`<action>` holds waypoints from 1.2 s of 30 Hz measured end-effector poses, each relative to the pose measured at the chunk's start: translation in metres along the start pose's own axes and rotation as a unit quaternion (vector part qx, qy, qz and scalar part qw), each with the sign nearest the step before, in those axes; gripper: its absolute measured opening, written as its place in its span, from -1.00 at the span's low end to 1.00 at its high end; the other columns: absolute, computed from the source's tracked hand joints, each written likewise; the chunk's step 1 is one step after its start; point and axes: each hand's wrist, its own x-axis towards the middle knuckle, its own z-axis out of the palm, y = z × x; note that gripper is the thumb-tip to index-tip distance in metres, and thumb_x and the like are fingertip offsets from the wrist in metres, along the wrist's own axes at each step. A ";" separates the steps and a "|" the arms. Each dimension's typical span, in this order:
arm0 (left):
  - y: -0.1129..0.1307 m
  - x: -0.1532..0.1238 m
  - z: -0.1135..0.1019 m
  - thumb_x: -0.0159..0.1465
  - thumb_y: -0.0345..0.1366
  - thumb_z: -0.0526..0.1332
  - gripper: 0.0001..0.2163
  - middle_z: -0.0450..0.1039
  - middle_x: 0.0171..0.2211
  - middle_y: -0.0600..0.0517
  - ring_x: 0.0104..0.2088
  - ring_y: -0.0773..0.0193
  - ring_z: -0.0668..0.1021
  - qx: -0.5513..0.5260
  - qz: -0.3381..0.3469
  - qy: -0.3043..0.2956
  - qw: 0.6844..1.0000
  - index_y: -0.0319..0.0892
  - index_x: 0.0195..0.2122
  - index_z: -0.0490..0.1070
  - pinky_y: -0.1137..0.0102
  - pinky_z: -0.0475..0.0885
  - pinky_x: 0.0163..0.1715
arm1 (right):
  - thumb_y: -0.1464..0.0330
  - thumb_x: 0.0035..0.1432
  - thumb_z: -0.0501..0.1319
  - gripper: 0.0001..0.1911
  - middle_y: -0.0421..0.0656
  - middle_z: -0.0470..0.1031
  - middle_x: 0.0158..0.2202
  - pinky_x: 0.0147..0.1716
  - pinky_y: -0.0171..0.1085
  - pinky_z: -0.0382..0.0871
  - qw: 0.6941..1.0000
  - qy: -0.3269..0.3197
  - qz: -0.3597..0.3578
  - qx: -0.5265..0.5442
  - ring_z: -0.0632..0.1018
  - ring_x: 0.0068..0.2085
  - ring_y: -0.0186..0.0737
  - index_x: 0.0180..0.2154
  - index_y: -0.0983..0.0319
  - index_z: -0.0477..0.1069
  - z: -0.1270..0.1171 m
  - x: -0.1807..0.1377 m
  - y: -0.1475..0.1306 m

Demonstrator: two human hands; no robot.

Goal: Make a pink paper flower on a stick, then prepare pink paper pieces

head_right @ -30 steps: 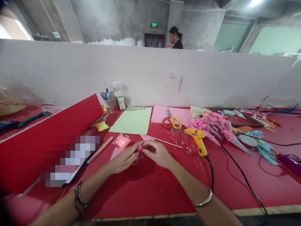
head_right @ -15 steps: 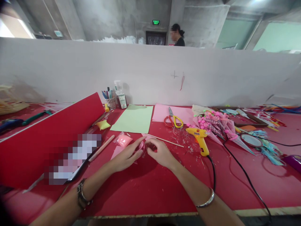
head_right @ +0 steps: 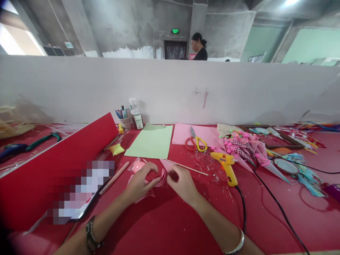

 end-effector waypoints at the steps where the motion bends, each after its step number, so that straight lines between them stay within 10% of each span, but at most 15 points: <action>1: 0.000 0.000 -0.001 0.15 -0.24 0.09 -0.89 0.32 -0.36 0.05 -0.34 0.30 0.38 0.009 0.014 -0.005 1.000 -0.17 -0.36 0.23 0.42 0.29 -0.31 | 0.50 -0.06 0.05 -0.93 -0.25 0.32 -0.54 -0.50 -0.40 0.19 1.000 0.001 0.000 -0.004 0.33 -0.51 -0.37 -0.50 0.25 0.26 0.000 0.000 0.000; 10: 0.005 0.000 -0.002 0.17 -0.28 0.06 -0.88 0.29 -0.47 0.07 -0.45 0.37 0.31 0.013 0.075 -0.057 0.995 -0.20 -0.43 0.29 0.48 0.21 -0.42 | 0.52 -0.09 0.03 -0.92 -0.25 0.31 -0.55 -0.52 -0.40 0.16 1.000 0.000 0.018 -0.015 0.31 -0.51 -0.37 -0.53 0.25 0.24 0.000 0.001 -0.002; 19: 0.006 0.000 -0.004 0.22 -0.29 -0.01 -0.76 0.38 -0.52 0.08 -0.47 0.41 0.39 -0.110 -0.008 -0.080 0.991 -0.22 -0.47 0.37 0.54 0.25 -0.47 | 0.48 -0.04 0.04 -0.92 -0.27 0.28 -0.57 -0.51 -0.39 0.18 0.999 0.005 0.031 0.040 0.30 -0.52 -0.37 -0.53 0.25 0.24 -0.003 0.003 0.002; 29: -0.004 0.002 0.003 0.15 -0.22 0.09 -0.77 0.39 -0.59 0.09 -0.57 0.41 0.40 -0.138 -0.056 0.004 0.989 -0.24 -0.51 0.40 0.56 0.28 -0.55 | 0.42 0.02 0.09 -0.52 -0.11 0.28 -0.08 -0.19 -0.27 0.31 0.965 -0.059 0.015 0.254 0.39 -0.18 -0.28 0.03 0.14 0.10 -0.001 0.002 0.001; 36: -0.002 0.003 0.001 0.11 -0.21 0.14 -0.76 0.33 -0.62 0.11 -0.56 0.41 0.35 -0.072 -0.004 0.004 0.997 -0.25 -0.60 0.35 0.54 0.23 -0.53 | 0.41 0.01 0.12 -0.54 -0.12 0.30 -0.03 -0.12 -0.23 0.28 0.967 -0.073 0.012 0.243 0.40 -0.15 -0.27 0.01 0.15 0.17 0.002 0.004 0.009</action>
